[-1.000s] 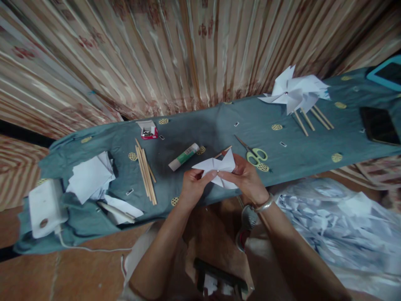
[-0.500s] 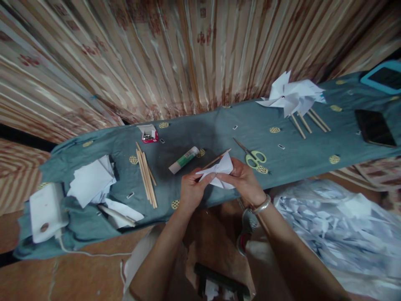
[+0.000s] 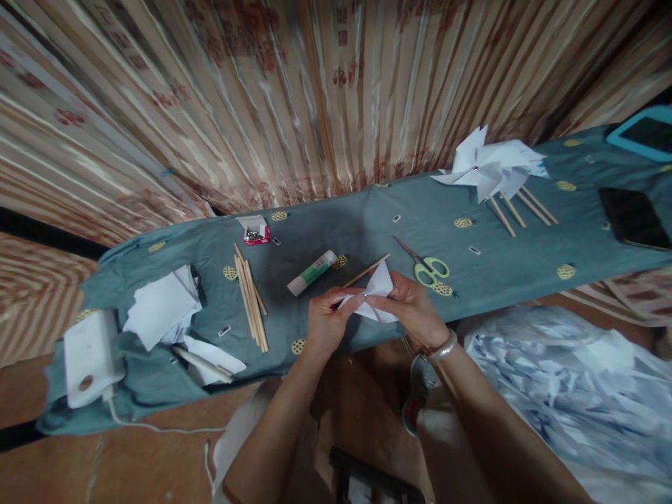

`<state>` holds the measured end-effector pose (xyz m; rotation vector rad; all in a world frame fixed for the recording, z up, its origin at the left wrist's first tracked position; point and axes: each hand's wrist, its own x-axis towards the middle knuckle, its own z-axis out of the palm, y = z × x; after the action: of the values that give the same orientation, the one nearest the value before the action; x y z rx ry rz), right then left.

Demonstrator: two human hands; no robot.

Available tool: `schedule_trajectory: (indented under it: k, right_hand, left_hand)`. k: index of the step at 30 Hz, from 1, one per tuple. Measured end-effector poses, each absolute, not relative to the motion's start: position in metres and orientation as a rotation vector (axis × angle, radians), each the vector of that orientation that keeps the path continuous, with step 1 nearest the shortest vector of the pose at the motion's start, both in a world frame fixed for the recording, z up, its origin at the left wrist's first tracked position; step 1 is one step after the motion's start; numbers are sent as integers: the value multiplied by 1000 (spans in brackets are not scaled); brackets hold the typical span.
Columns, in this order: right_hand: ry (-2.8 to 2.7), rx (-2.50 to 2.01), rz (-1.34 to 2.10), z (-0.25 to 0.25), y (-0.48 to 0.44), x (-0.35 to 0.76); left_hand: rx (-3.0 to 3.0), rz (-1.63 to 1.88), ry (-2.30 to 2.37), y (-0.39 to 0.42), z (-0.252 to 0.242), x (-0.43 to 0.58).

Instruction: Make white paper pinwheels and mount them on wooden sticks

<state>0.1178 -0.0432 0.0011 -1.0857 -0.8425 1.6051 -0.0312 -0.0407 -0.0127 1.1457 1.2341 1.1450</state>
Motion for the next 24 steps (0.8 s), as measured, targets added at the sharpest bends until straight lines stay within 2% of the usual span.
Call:
schedule_trajectory:
  k: [24]
  right_hand:
    - [-847,-1153,1578,-1,-43,116]
  left_hand:
    - [1200,1112,1248,-41,-11,-32]
